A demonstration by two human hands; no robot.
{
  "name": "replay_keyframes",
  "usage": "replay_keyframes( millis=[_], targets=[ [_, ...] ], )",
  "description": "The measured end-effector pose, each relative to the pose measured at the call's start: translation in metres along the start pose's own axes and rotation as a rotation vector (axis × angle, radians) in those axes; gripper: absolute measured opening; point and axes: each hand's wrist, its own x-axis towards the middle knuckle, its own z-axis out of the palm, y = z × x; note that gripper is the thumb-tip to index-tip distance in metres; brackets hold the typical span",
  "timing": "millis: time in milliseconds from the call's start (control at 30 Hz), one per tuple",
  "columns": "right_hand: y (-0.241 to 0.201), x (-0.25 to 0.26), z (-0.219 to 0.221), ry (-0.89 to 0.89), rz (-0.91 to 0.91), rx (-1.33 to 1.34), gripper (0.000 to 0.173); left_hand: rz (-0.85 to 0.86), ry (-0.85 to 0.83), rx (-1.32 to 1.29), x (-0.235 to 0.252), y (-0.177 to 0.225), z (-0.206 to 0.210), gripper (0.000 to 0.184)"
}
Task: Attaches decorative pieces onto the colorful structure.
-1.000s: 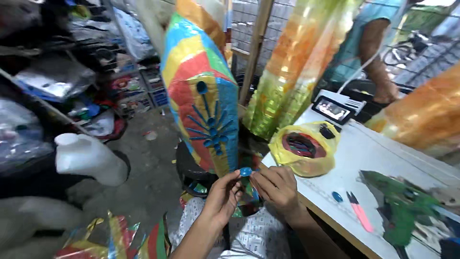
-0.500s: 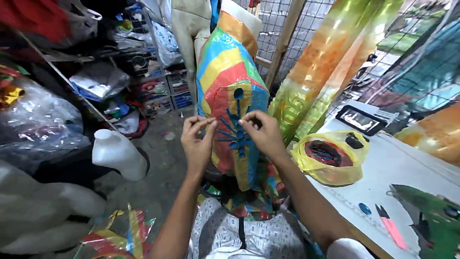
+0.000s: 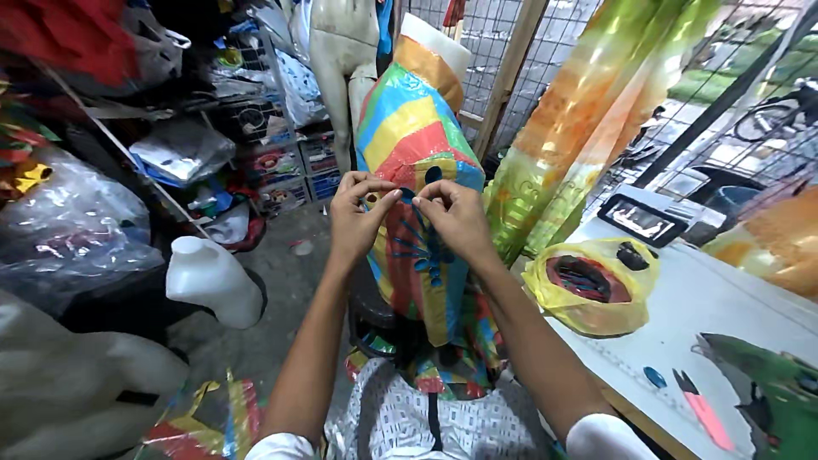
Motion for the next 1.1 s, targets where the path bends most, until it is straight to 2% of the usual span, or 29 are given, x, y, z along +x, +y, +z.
replay_keyframes(
  millis=[167,300,467,633,900,1100],
  targets=[
    [0.002,0.001,0.003,-0.032,0.009,0.04,0.01,0.018,-0.018,0.033,0.0,0.0,-0.002,0.007],
    [0.001,-0.007,-0.006,0.046,0.013,0.066,0.016,0.026,-0.014,0.036,-0.005,-0.008,-0.005,0.006],
    [0.013,-0.04,-0.042,0.246,0.201,0.177,0.021,-0.045,0.034,0.029,-0.016,-0.017,0.0,0.005],
    [0.035,-0.054,-0.057,0.375,0.349,0.401,0.013,-0.065,0.016,0.05,-0.032,-0.02,0.002,0.005],
    [0.048,-0.068,-0.065,0.421,0.389,0.47,0.012,-0.114,0.051,0.041,-0.031,-0.021,0.006,0.007],
    [0.05,-0.07,-0.064,0.42,0.412,0.497,0.011,-0.077,-0.022,0.046,-0.027,-0.02,0.003,0.005]
  ],
)
